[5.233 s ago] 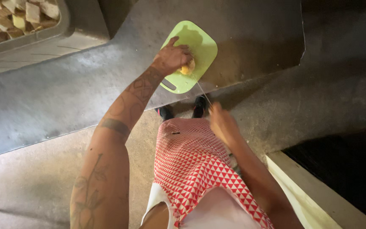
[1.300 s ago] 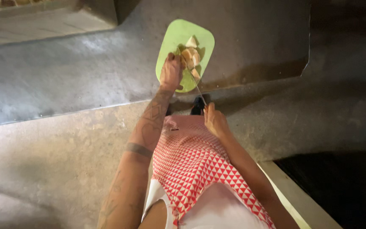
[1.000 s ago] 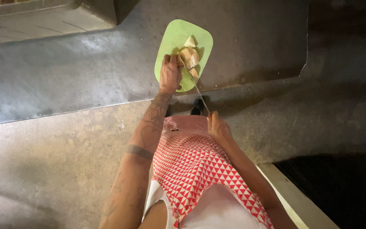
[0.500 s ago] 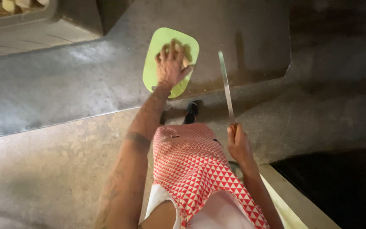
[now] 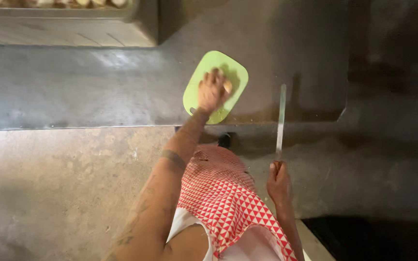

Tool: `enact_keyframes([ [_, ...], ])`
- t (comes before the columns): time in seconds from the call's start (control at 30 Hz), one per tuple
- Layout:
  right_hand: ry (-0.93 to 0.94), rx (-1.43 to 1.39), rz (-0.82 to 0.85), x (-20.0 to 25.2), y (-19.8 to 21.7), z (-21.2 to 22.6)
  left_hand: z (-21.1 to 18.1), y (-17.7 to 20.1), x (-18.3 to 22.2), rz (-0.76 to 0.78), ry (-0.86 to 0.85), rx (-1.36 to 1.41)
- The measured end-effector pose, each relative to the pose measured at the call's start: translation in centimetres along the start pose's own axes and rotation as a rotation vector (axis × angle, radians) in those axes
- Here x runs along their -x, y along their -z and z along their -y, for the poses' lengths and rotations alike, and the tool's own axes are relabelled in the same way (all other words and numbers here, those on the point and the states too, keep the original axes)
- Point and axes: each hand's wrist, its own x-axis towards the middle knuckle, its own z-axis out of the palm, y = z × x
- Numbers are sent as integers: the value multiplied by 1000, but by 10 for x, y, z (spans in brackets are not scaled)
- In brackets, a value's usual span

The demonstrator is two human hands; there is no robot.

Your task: The person takes potatoes from a bin by hand, places them on a cutting board, and cuts them into smaller pieces using a knife.

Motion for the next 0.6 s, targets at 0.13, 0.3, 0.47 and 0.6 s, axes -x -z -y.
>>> enact_keyframes([
  [0.13, 48, 85, -52, -17, -18, 21, -1, 3, 23, -81, -285, -162],
  [0.3, 109, 47, -61, -17, -40, 44, 14, 20, 8, 90, -413, 38],
  [0.47, -39, 71, -22, -12, -50, 64, -8, 55, -10, -233, 355, 598],
  [0.6, -98, 136, -16, -7, -58, 88, -34, 159, -31, -135, 541, 1336],
])
